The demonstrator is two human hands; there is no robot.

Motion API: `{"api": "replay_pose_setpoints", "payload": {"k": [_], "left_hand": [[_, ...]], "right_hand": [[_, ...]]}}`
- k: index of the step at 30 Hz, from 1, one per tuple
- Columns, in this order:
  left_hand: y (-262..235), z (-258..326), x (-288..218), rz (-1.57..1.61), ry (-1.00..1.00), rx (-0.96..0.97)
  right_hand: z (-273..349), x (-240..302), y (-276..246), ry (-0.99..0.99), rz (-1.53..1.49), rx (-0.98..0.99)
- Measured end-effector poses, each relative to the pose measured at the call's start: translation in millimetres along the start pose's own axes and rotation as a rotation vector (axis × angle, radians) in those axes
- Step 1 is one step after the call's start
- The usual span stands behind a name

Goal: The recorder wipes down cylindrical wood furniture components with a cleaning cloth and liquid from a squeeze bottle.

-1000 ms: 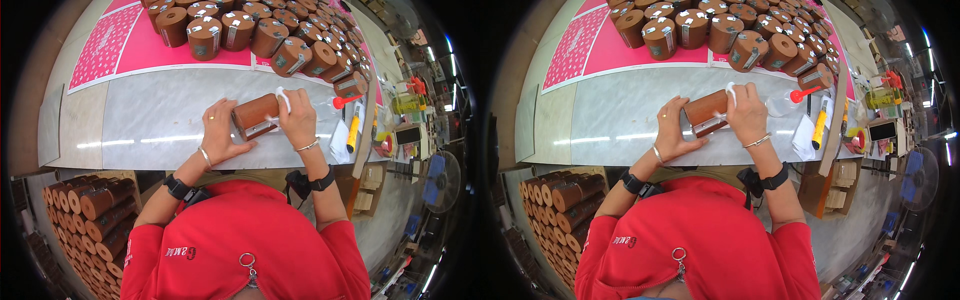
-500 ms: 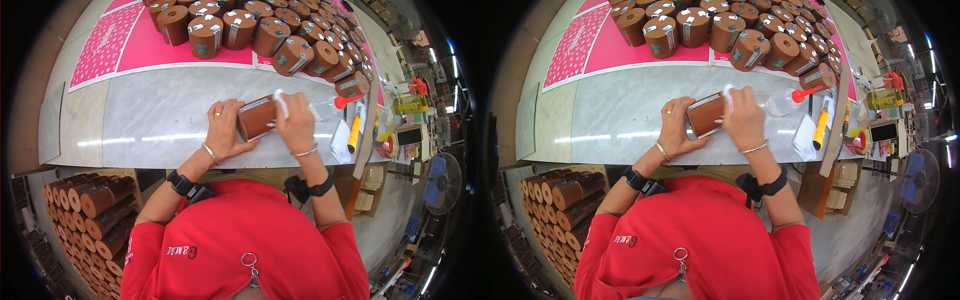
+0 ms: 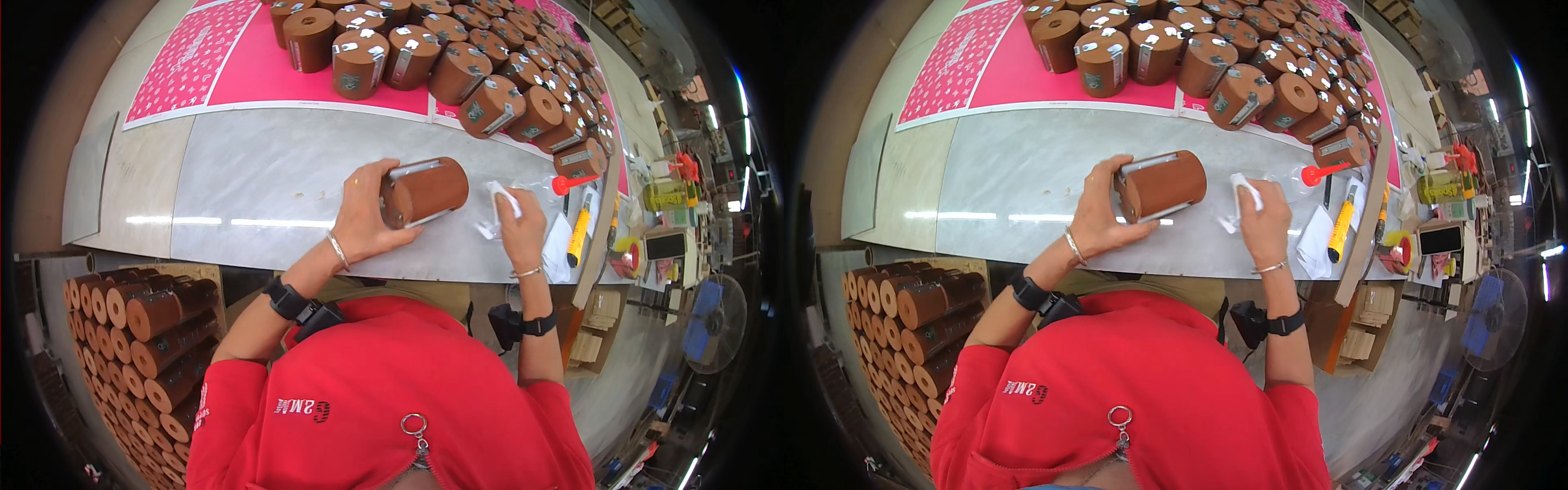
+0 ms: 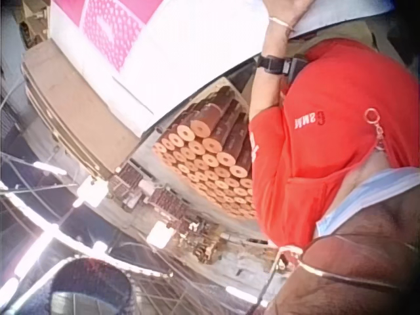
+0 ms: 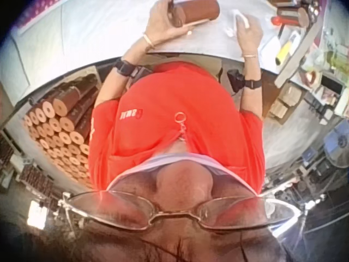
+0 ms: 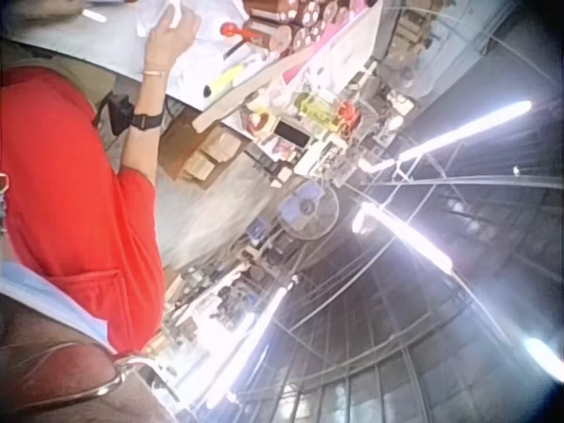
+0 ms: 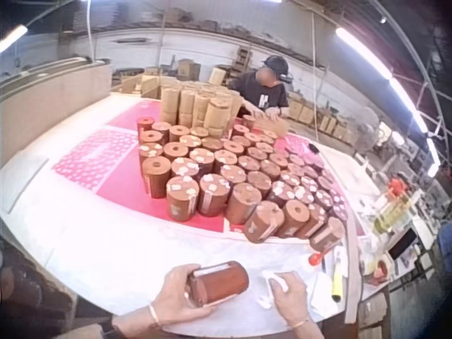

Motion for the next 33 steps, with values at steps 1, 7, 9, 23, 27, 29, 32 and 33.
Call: {"api": "replay_pose_setpoints", "payload": {"k": [1, 7, 9, 23, 27, 29, 32, 33], "left_hand": [[-7.3, -5.4, -2.6, -0.005, -0.004, -0.006], [-16.1, -25.6, -9.6, -0.007, 0.013, 0.109], [-10.6, -25.2, -11.0, 0.035, 0.013, 0.105], [23.5, -39.7, -10.1, 0.119, 0.150, 0.072], [27.7, -39.4, -4.0, 0.153, 0.180, 0.051], [32.5, -38.3, 2.7, 0.125, 0.139, 0.079], [32.9, -37.2, -1.6, 0.173, 0.153, 0.037], [33.8, -35.7, 2.4, 0.172, 0.142, 0.030]], "right_hand": [[-0.4, -0.4, -2.9, -0.005, -0.005, 0.004], [-10.7, 48.7, -3.7, -0.043, -0.183, 0.033], [-16.1, 75.1, -3.1, -0.126, -0.202, 0.019], [2.4, 121.0, 14.9, -0.426, -0.082, 0.103], [-28.1, 126.1, 44.9, -0.549, 0.086, 0.155], [-37.4, 113.9, 39.0, -0.550, 0.143, 0.102], [-13.0, 110.9, 32.8, -0.545, 0.079, 0.147], [-8.5, 119.7, 33.3, -0.550, 0.073, 0.157]]}}
Point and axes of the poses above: each hand's wrist, its own z-axis away from the middle knuckle, its own y-axis out of the palm, x = y × z, the point moved 9 cm from there along -z, towards the middle knuckle, and after that the axes turned 2 degrees about -x, right-handed, at the moved point
